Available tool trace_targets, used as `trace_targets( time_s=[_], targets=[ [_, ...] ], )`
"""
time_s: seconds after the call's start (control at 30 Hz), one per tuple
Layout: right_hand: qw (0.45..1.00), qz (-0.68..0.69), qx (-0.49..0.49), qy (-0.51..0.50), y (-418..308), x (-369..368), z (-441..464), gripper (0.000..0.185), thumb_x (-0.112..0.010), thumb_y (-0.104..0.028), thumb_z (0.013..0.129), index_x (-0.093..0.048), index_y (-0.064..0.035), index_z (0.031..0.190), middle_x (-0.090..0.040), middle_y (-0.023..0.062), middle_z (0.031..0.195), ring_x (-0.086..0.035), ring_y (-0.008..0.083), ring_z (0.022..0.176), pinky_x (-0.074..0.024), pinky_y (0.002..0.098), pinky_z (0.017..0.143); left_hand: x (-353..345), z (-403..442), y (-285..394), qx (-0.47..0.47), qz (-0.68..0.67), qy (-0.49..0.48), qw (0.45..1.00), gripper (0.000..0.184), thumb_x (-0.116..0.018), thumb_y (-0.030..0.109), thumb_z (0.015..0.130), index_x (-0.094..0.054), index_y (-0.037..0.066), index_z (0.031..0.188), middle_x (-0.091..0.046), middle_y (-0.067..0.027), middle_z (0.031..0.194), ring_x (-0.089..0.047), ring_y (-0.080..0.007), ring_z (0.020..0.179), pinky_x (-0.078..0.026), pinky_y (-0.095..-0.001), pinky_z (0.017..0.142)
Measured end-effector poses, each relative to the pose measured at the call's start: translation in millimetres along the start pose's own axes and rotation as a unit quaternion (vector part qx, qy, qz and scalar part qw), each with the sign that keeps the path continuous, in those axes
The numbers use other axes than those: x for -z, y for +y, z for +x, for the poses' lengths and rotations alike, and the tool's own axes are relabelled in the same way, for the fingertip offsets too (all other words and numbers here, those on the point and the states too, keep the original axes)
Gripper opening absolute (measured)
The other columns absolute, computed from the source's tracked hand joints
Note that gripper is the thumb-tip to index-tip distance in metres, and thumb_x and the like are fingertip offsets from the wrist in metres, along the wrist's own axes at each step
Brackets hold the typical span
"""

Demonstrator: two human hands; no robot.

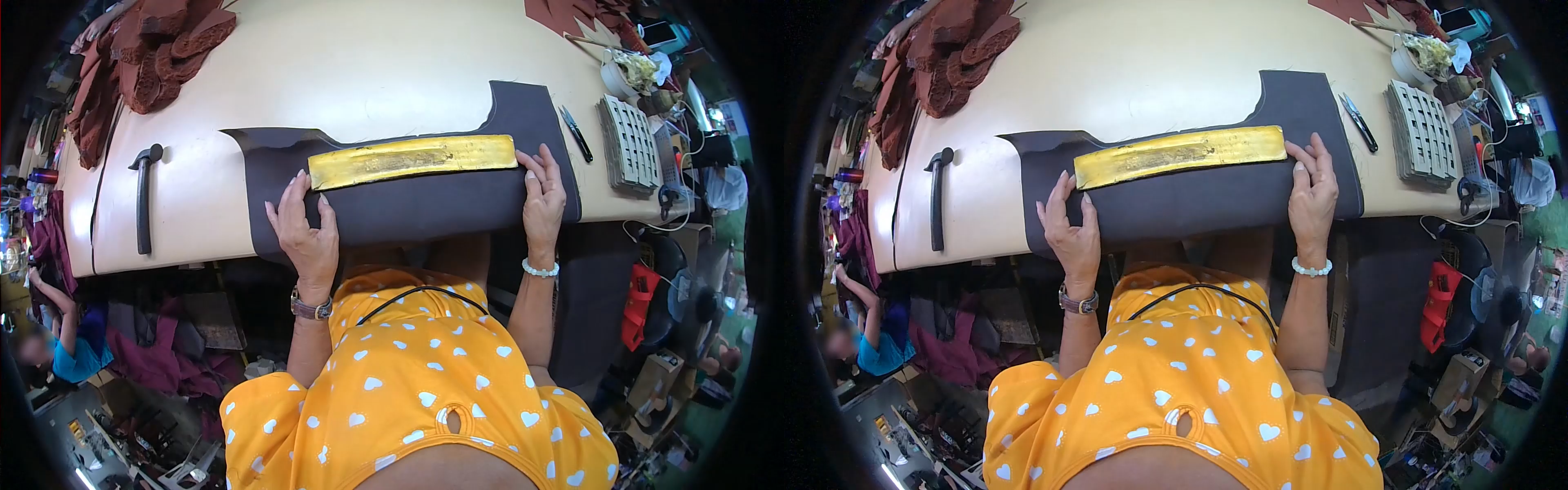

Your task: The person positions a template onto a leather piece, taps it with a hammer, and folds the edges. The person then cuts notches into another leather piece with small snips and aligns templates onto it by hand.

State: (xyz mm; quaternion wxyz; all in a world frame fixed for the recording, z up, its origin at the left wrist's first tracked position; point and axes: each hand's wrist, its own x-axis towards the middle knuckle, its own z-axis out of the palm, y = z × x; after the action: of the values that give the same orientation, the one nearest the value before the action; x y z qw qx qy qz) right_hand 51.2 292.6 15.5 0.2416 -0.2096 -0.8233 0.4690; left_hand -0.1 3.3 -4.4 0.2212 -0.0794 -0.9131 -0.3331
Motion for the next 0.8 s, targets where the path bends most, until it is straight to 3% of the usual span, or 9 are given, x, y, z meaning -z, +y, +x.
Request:
trace_targets(
  time_s=[0.37, 0.47, 0.57, 0.63, 0.77, 0.8],
  targets=[
    [1.000, 0.024, 0.001, 0.003, 5.4, -0.9, -0.8, 0.039, -0.049, 0.000, 0.085, -0.047, 0.0057, 0.123, -0.066, 0.0079, 0.105, -0.052, 0.0198, 0.110, -0.0337, 0.0301, 0.098, -1.4, -0.3, -0.4, -0.015, 0.013, 0.003, 1.000, 0.041, -0.059, 0.004, 0.080, -0.054, 0.009, 0.120, -0.061, -0.0059, 0.111, -0.054, -0.0233, 0.109, -0.020, -0.0513, 0.105],
    [0.996, 0.083, -0.027, 0.012, 6.2, -4.3, -2.4, 0.034, -0.054, -0.003, 0.083, -0.056, 0.0004, 0.116, -0.065, 0.0069, 0.105, -0.055, 0.0227, 0.106, -0.0353, 0.0326, 0.097, -0.9, -0.5, -0.7, -0.026, 0.021, -0.005, 0.999, 0.035, -0.057, 0.005, 0.081, -0.058, 0.010, 0.115, -0.060, -0.0060, 0.112, -0.052, -0.0250, 0.111, -0.020, -0.0515, 0.105],
    [0.981, -0.152, 0.121, 0.019, 4.7, -2.6, -1.9, 0.025, -0.060, -0.008, 0.080, -0.064, -0.0052, 0.105, -0.065, 0.0063, 0.104, -0.055, 0.0259, 0.105, -0.0356, 0.0361, 0.097, 2.2, 0.3, -0.4, -0.042, 0.074, -0.044, 0.995, 0.031, -0.058, 0.004, 0.079, -0.061, 0.010, 0.109, -0.056, -0.0066, 0.119, -0.047, -0.0270, 0.118, -0.022, -0.0564, 0.103],
    [0.957, -0.221, 0.185, 0.030, 4.2, -6.8, -4.4, 0.016, -0.061, -0.012, 0.079, -0.067, -0.0058, 0.093, -0.063, 0.0073, 0.100, -0.052, 0.0290, 0.105, -0.0353, 0.0413, 0.094, 5.6, 2.0, 4.7, -0.063, 0.135, -0.058, 0.987, 0.030, -0.056, 0.004, 0.079, -0.061, 0.009, 0.108, -0.055, -0.0062, 0.121, -0.043, -0.0271, 0.122, -0.021, -0.0569, 0.103],
    [0.925, -0.311, 0.219, 0.022, -7.9, -1.0, 1.1, 0.016, -0.060, -0.016, 0.080, -0.067, -0.0043, 0.089, -0.060, 0.0101, 0.099, -0.052, 0.0293, 0.102, -0.0363, 0.0419, 0.090, 11.7, 12.9, 16.5, -0.127, 0.211, -0.107, 0.963, 0.031, -0.052, 0.003, 0.077, -0.061, 0.005, 0.107, -0.054, -0.0053, 0.121, -0.037, -0.0268, 0.127, -0.019, -0.0573, 0.104],
    [0.946, -0.258, 0.198, 0.005, -7.8, 7.8, 6.9, 0.016, -0.060, -0.016, 0.080, -0.067, -0.0037, 0.089, -0.060, 0.0108, 0.098, -0.053, 0.0287, 0.100, -0.0379, 0.0404, 0.088, 12.5, 14.5, 14.9, -0.136, 0.217, -0.129, 0.958, 0.032, -0.051, 0.002, 0.077, -0.060, 0.003, 0.108, -0.054, -0.0040, 0.122, -0.037, -0.0265, 0.127, -0.018, -0.0571, 0.105]
  ],
)
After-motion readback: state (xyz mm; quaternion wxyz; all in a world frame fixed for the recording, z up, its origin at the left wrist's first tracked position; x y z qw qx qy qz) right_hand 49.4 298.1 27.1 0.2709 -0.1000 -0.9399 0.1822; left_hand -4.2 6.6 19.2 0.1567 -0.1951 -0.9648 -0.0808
